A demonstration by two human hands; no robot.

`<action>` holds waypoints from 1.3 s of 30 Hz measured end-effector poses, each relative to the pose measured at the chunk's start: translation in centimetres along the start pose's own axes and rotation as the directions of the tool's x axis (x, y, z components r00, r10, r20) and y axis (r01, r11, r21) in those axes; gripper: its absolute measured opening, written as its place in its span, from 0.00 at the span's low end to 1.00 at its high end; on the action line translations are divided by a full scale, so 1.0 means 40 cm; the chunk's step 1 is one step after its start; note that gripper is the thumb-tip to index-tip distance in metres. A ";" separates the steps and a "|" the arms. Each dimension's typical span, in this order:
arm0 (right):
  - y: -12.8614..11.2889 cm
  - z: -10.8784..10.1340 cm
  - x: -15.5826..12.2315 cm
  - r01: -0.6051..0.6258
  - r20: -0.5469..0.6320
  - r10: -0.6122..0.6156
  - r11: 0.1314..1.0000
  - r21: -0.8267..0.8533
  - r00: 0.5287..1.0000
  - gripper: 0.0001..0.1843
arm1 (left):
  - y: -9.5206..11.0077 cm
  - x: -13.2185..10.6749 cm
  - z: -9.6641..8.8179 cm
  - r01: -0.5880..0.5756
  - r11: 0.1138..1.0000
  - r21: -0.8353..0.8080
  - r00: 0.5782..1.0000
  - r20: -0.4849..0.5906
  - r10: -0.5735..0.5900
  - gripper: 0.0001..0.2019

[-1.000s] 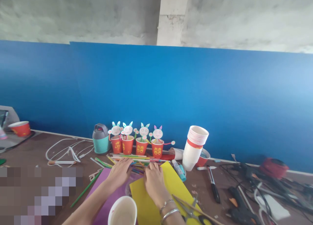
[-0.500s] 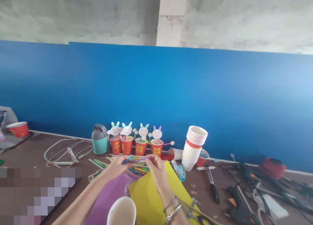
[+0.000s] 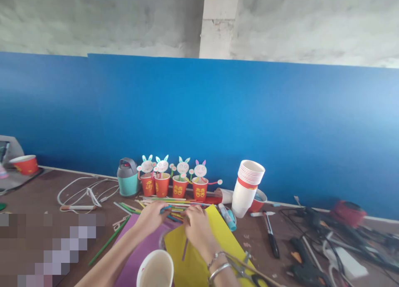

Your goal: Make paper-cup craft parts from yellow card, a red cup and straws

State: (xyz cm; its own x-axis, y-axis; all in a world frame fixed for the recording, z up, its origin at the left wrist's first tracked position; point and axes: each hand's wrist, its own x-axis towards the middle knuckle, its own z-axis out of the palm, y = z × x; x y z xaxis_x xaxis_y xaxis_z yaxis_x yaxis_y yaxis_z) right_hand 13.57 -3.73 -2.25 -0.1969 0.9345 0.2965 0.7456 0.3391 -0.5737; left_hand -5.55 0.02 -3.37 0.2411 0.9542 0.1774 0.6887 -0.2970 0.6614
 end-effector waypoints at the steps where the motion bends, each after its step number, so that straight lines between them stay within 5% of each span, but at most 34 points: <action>1: -0.004 0.001 -0.004 0.020 0.038 -0.017 0.997 -0.068 0.999 0.17 | 0.003 -0.007 0.005 -0.035 0.999 0.035 0.999 0.025 0.034 0.10; 10: 0.028 -0.023 -0.008 0.031 0.104 0.000 0.956 -0.292 0.995 0.22 | 0.037 -0.032 0.024 -0.277 0.945 0.175 0.954 0.170 0.248 0.24; 17: 0.045 -0.052 0.002 -0.025 -0.012 0.023 0.979 -0.204 1.000 0.15 | 0.004 -0.013 0.037 -0.338 0.927 0.163 0.928 0.224 0.299 0.26; 23: 0.029 -0.021 0.009 -0.095 -0.105 0.087 0.993 -0.065 0.991 0.15 | 0.004 -0.014 0.041 -0.372 0.918 0.141 0.914 0.227 0.335 0.26; 30: 0.021 -0.047 0.002 -0.106 0.037 0.129 0.919 -0.379 0.991 0.14 | -0.003 -0.015 0.050 -0.296 0.933 0.205 0.955 0.098 0.281 0.20; 36: 0.006 -0.063 -0.001 -0.102 0.087 0.149 0.908 -0.406 0.985 0.11 | -0.022 -0.007 0.024 -0.036 0.957 0.288 0.969 -0.223 0.103 0.16; 39: 0.002 -0.057 -0.004 -0.094 0.132 0.165 0.901 -0.424 0.977 0.12 | -0.036 -0.003 0.013 0.004 0.953 0.302 0.962 -0.262 0.079 0.16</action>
State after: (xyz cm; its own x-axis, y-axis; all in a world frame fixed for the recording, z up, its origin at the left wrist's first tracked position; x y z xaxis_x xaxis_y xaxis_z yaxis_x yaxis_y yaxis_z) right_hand 15.10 -4.09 -0.59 -0.1538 0.9836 0.0945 0.9600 0.1714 -0.2214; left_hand -6.22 0.30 -4.72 0.1074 0.9040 0.4137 0.8641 -0.2907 0.4108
